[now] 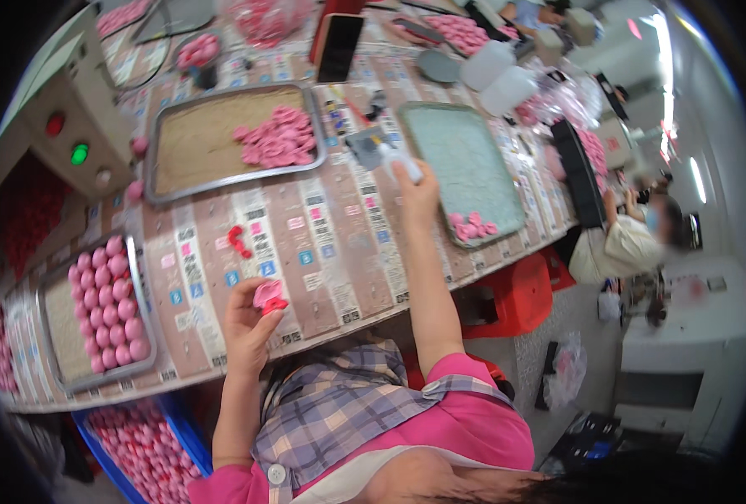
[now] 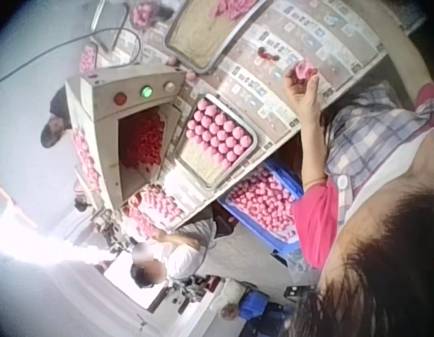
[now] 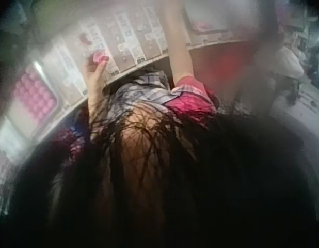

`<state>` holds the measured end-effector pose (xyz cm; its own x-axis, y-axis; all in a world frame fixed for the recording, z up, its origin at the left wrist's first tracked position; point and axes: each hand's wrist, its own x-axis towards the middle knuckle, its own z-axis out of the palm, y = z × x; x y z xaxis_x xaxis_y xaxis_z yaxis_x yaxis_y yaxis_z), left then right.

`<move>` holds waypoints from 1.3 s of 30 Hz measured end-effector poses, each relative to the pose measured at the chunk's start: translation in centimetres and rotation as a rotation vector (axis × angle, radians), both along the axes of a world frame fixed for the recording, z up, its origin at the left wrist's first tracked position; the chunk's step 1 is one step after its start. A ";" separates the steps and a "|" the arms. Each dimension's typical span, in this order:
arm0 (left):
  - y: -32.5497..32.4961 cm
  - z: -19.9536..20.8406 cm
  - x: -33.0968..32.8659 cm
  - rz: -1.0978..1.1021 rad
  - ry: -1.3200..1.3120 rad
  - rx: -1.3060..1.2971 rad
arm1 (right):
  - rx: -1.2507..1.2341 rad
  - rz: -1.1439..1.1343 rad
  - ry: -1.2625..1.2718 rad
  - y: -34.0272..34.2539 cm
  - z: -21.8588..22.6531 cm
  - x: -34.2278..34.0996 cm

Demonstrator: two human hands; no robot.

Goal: The person assembles small toy figures by applying glue from a bottle and attaching plastic parts onto pink spheres by hand.

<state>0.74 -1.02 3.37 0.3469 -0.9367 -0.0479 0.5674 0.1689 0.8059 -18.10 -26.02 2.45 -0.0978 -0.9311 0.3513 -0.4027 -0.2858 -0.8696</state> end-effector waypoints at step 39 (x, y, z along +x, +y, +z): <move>-0.6 0.5 -0.2 -0.039 -0.033 0.053 | 0.124 0.656 0.404 8.9 1.4 2.2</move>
